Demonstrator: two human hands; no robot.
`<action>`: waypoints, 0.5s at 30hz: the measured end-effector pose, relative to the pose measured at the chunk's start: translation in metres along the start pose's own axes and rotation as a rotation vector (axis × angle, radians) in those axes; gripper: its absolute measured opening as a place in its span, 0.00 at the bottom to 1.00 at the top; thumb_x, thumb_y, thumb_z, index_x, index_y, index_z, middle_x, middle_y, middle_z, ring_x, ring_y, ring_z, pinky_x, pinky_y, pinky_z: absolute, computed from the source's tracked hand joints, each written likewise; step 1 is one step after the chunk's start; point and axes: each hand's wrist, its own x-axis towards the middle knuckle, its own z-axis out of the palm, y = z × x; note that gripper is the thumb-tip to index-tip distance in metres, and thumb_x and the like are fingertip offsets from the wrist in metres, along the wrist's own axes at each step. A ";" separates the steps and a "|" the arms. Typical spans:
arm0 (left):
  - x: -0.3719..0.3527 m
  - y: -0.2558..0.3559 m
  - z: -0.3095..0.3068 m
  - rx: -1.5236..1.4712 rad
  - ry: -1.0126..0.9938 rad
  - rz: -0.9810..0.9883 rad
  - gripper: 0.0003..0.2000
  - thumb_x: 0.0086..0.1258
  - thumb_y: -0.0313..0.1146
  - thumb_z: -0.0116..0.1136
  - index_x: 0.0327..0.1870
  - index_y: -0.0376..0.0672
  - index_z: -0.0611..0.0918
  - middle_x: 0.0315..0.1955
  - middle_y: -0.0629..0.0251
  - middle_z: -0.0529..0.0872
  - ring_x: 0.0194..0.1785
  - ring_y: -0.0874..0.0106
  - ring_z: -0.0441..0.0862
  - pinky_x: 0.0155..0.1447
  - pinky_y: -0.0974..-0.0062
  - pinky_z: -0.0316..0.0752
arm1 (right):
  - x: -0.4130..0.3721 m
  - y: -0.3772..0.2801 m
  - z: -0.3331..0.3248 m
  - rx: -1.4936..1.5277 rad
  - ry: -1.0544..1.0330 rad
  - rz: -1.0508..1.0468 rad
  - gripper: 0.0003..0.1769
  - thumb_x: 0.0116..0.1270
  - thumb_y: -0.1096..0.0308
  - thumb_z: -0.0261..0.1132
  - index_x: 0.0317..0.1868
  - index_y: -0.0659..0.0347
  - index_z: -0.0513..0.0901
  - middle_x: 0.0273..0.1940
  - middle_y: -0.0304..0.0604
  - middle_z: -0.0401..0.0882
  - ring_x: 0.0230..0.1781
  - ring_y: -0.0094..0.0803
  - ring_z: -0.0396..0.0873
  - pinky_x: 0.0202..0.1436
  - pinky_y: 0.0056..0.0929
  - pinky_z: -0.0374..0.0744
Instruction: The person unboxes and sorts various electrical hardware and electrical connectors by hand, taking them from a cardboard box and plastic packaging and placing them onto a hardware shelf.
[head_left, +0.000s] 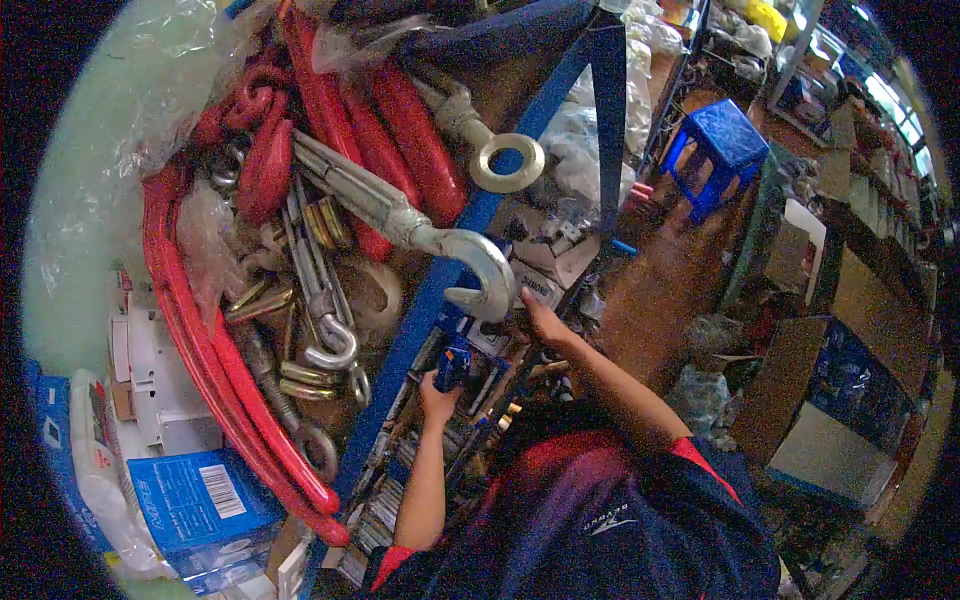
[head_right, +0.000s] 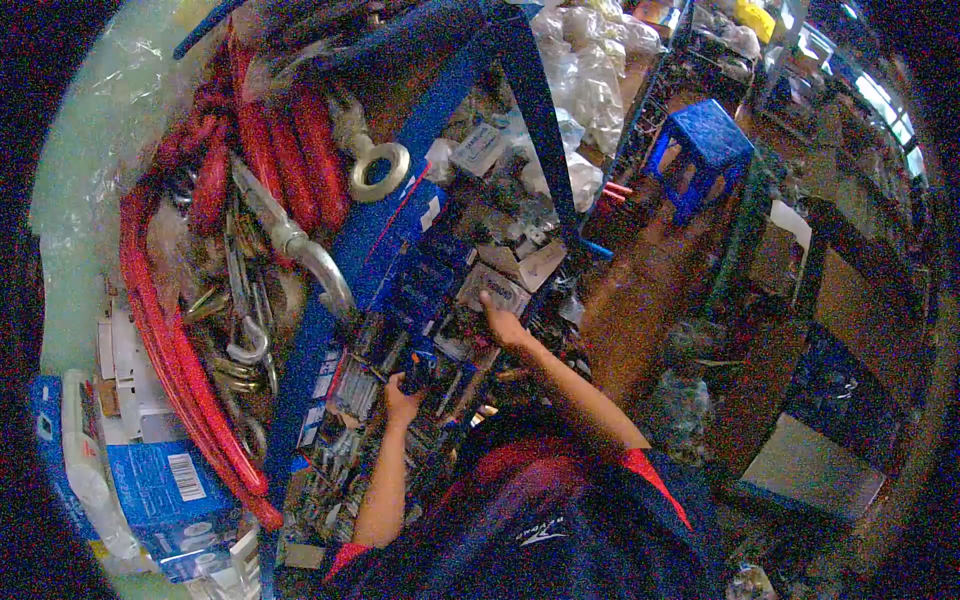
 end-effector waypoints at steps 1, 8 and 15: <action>0.002 -0.003 0.001 0.007 0.073 0.002 0.25 0.48 0.27 0.68 0.49 0.33 0.75 0.41 0.58 0.79 0.47 0.66 0.75 0.53 0.66 0.69 | 0.002 -0.004 0.001 -0.015 0.067 -0.007 0.44 0.64 0.31 0.41 0.48 0.70 0.76 0.42 0.63 0.78 0.45 0.52 0.76 0.48 0.43 0.72; 0.063 0.012 -0.024 -0.303 0.193 0.031 0.32 0.50 0.46 0.71 0.52 0.35 0.72 0.47 0.59 0.78 0.48 0.69 0.74 0.51 0.68 0.69 | 0.023 0.012 0.006 -0.200 0.014 -0.025 0.24 0.65 0.53 0.58 0.33 0.73 0.78 0.24 0.51 0.79 0.27 0.26 0.75 0.32 0.34 0.72; 0.144 -0.006 0.020 -0.199 0.442 -0.373 0.41 0.51 0.57 0.67 0.58 0.36 0.67 0.54 0.57 0.72 0.54 0.65 0.69 0.53 0.61 0.67 | -0.032 -0.035 -0.007 -0.306 0.007 0.049 0.25 0.64 0.50 0.58 0.41 0.70 0.80 0.37 0.57 0.81 0.40 0.49 0.80 0.43 0.38 0.75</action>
